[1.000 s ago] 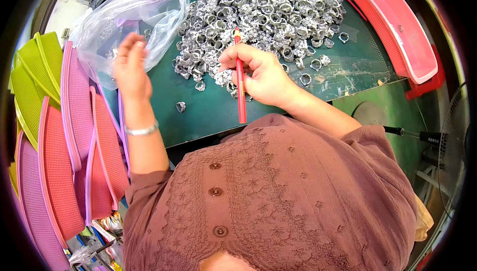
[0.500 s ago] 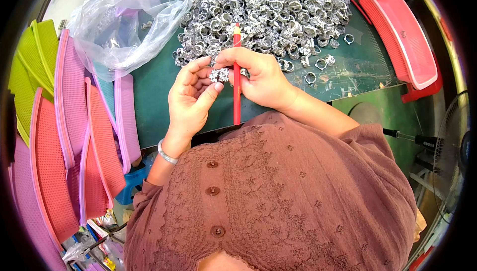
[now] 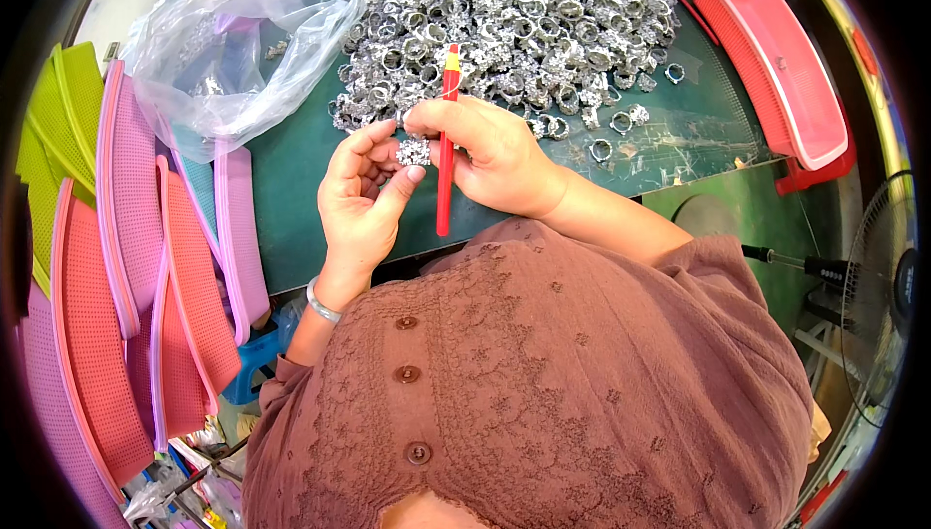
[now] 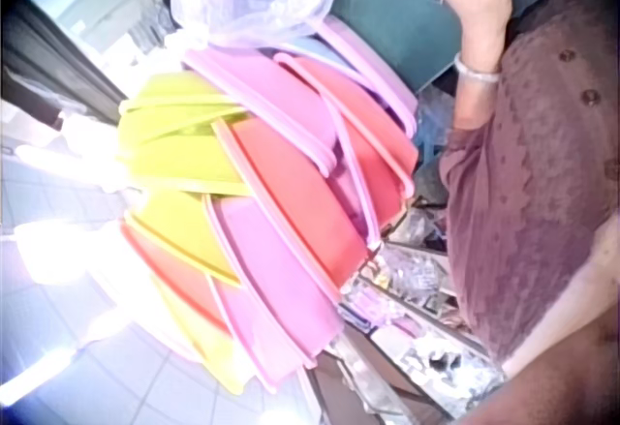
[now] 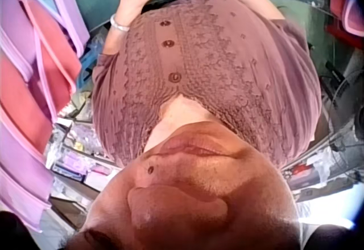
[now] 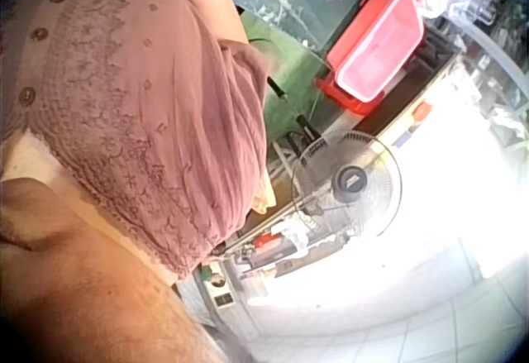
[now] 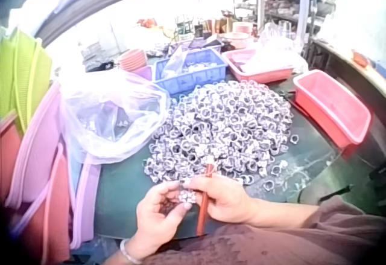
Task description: The person picks up small circular metal components from a pile on a workbench, uses a red tool to scrape each part individually, and places them into a plastic bag.
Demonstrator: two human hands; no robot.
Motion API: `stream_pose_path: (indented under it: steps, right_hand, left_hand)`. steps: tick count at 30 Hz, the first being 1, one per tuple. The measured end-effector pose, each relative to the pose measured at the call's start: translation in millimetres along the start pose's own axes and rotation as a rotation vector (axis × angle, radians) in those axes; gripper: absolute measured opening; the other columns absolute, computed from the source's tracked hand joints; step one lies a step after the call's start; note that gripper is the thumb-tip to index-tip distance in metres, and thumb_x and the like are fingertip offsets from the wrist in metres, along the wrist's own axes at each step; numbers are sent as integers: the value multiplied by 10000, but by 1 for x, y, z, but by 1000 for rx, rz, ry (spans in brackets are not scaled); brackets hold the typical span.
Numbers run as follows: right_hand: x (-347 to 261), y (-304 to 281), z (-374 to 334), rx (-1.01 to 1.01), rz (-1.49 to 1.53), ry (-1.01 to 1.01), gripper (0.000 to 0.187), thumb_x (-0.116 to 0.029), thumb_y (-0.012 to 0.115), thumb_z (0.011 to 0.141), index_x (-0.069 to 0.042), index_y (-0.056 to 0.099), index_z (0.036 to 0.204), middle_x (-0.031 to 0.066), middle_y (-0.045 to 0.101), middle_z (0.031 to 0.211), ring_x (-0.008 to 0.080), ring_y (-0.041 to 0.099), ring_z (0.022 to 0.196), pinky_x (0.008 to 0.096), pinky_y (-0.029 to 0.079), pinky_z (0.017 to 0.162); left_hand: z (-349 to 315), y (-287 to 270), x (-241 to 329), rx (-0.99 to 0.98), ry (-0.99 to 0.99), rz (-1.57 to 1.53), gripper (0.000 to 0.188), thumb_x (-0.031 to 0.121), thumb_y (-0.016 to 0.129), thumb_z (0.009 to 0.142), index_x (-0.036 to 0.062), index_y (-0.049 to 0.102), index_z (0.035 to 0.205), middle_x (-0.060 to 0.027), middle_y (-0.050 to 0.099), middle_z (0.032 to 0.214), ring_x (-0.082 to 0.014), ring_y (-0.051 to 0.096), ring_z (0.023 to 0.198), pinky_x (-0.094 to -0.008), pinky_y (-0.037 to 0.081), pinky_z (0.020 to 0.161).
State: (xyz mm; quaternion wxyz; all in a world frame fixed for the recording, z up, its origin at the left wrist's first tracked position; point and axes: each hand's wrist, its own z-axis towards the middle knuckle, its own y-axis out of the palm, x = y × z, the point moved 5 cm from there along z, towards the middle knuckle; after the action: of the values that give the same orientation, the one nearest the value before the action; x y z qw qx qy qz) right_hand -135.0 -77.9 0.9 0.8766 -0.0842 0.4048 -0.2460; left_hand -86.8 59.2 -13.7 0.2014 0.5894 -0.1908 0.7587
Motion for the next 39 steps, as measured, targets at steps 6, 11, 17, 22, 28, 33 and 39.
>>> stream_pose_path:
  steps: [6,11,17,22,28,33,39]
  right_hand:
    - [22,8,-6,-1,422,370,368,76,579,717,-42,495,1055,53,582,869,127,577,808,252,477,706]
    - [24,11,-4,-60,599,583,350,76,563,748,-32,470,1068,36,567,895,79,545,822,217,452,719]
    - [21,10,0,-50,628,662,313,49,586,738,-22,484,1025,60,588,862,100,566,784,233,476,683]
    - [19,10,-1,-56,628,679,302,48,590,733,-18,491,1011,69,596,849,110,579,785,244,486,696]
    - [13,11,-4,-55,544,558,253,72,569,740,-17,506,968,55,594,842,104,585,796,244,489,692]
    - [-2,4,-3,-67,160,312,240,45,614,690,-31,521,898,73,567,774,148,590,696,257,475,607]
    - [0,1,-9,-151,129,332,254,-10,653,656,-46,526,873,79,536,717,221,549,611,312,443,542]
  left_hand:
    - [1,2,-4,-40,-46,-102,379,-68,633,733,-16,551,1099,-16,510,868,-69,503,746,-197,456,688]
    - [0,1,-7,-62,-121,-118,371,-63,628,752,-39,528,1108,-29,523,930,-64,474,785,-187,421,692]
    - [1,-1,1,-38,-16,-14,333,-48,644,747,-21,557,1068,-7,512,913,-59,478,766,-183,417,682]
    - [-1,2,2,-25,-55,-70,308,-62,638,744,-15,556,1037,-27,519,962,-77,528,821,-198,454,708]
    - [-6,3,0,-49,-78,-66,300,-90,605,744,-8,522,1020,-53,505,1023,-101,544,878,-215,480,736]
    - [-11,10,2,-60,-196,-273,297,-111,558,752,-8,477,1019,-57,509,1016,-111,544,920,-218,481,760]
    - [-17,17,-2,-101,-277,-350,317,-109,543,769,-38,467,1069,-103,546,1007,-140,570,893,-271,506,765]
